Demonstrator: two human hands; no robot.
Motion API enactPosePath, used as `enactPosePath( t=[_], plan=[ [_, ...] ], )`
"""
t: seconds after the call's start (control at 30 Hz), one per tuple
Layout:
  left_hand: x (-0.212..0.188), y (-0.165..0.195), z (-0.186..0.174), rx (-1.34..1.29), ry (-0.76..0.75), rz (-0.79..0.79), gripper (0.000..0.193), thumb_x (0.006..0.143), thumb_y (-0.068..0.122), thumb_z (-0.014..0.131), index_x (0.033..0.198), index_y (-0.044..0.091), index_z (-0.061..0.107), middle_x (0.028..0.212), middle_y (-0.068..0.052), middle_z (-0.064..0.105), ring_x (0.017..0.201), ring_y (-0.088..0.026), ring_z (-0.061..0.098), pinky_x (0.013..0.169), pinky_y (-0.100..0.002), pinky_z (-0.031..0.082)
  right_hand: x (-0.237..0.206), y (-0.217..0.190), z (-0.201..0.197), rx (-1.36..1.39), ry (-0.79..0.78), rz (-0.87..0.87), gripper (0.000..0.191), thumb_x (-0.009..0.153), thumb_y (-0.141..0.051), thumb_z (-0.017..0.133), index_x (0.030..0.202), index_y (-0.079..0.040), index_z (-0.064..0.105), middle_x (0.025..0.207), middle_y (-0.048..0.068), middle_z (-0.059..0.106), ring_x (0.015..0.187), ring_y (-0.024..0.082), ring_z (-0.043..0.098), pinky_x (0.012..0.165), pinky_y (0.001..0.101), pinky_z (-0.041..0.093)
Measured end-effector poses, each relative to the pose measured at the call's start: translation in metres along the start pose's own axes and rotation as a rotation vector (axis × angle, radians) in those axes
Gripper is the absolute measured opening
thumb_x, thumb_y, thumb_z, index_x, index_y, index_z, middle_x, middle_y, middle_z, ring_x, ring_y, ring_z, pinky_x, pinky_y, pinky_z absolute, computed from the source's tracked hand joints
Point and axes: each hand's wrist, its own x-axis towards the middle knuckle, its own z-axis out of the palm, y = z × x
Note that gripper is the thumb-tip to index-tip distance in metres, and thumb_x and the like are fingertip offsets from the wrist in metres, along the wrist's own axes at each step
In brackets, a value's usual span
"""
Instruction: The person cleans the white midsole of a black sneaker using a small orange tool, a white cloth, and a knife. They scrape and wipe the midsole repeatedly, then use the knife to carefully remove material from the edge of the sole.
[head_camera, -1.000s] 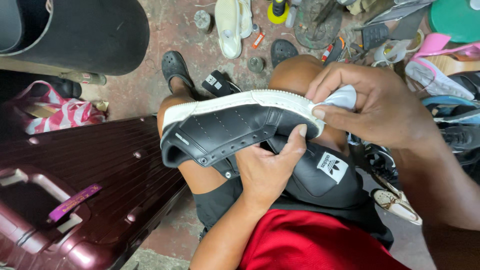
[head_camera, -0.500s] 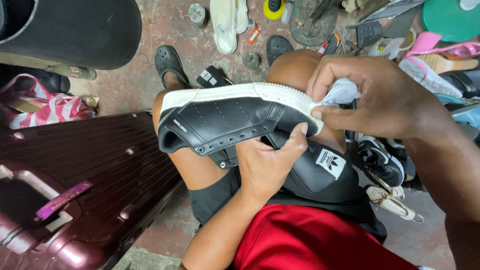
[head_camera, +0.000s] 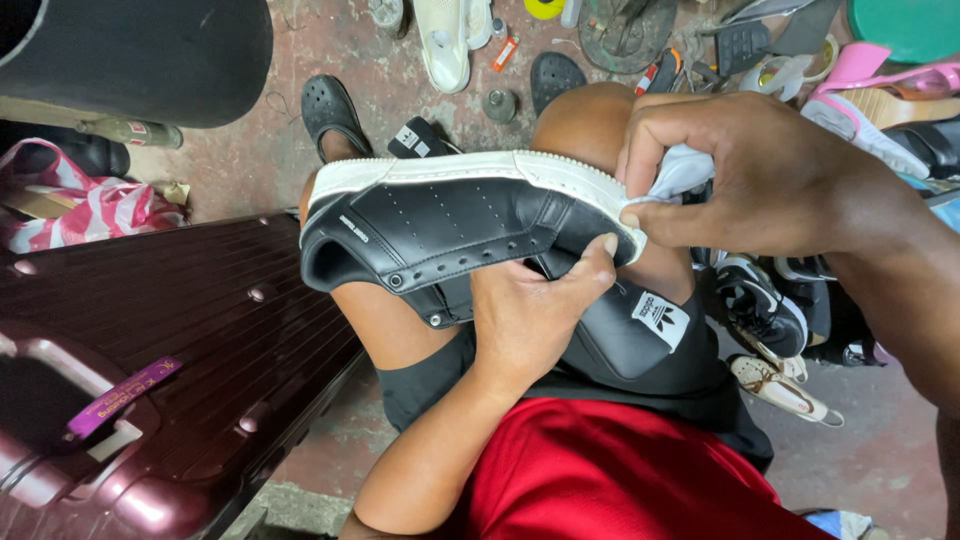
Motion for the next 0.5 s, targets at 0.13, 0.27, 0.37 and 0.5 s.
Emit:
enactPosePath(
  t=[0.13, 0.27, 0.37, 0.5],
  plan=[
    [0.002, 0.004, 0.0, -0.001, 0.031, -0.011, 0.012, 0.087, 0.003, 0.077, 0.098, 0.001, 0.073, 0.09, -0.003, 0.074, 0.082, -0.008, 0.068, 0.077, -0.027, 0.057, -0.003, -0.002, -0.001, 0.037, 0.055, -0.099, 0.017, 0.081, -0.009, 0.079, 0.088, -0.004, 0.065, 0.09, 0.002, 0.069, 0.084, 0.014, 0.069, 0.075, 0.0288, 0.052],
    [0.006, 0.008, -0.004, 0.031, 0.024, 0.067, 0.014, 0.087, 0.004, 0.077, 0.101, 0.001, 0.073, 0.093, -0.003, 0.075, 0.085, -0.009, 0.069, 0.082, -0.027, 0.057, -0.024, -0.008, 0.009, 0.02, 0.288, -0.005, 0.012, 0.087, -0.007, 0.078, 0.095, -0.003, 0.07, 0.092, 0.005, 0.068, 0.082, 0.015, 0.066, 0.071, 0.0296, 0.049],
    [0.004, 0.009, -0.004, 0.046, 0.039, 0.04, 0.013, 0.088, 0.004, 0.078, 0.099, 0.001, 0.073, 0.091, -0.003, 0.075, 0.083, -0.009, 0.069, 0.079, -0.027, 0.057, -0.04, -0.011, 0.023, 0.054, 0.412, 0.043, 0.013, 0.089, -0.007, 0.078, 0.099, -0.004, 0.07, 0.094, 0.006, 0.068, 0.078, 0.015, 0.066, 0.066, 0.0279, 0.048],
    [0.003, 0.008, -0.004, 0.021, 0.022, 0.014, 0.012, 0.089, 0.004, 0.078, 0.099, 0.001, 0.073, 0.089, -0.003, 0.074, 0.081, -0.008, 0.066, 0.078, -0.027, 0.057, -0.045, -0.018, 0.043, -0.043, 0.494, -0.11, 0.015, 0.089, -0.007, 0.078, 0.101, -0.005, 0.068, 0.097, 0.007, 0.068, 0.085, 0.019, 0.069, 0.072, 0.0301, 0.052]
  ],
)
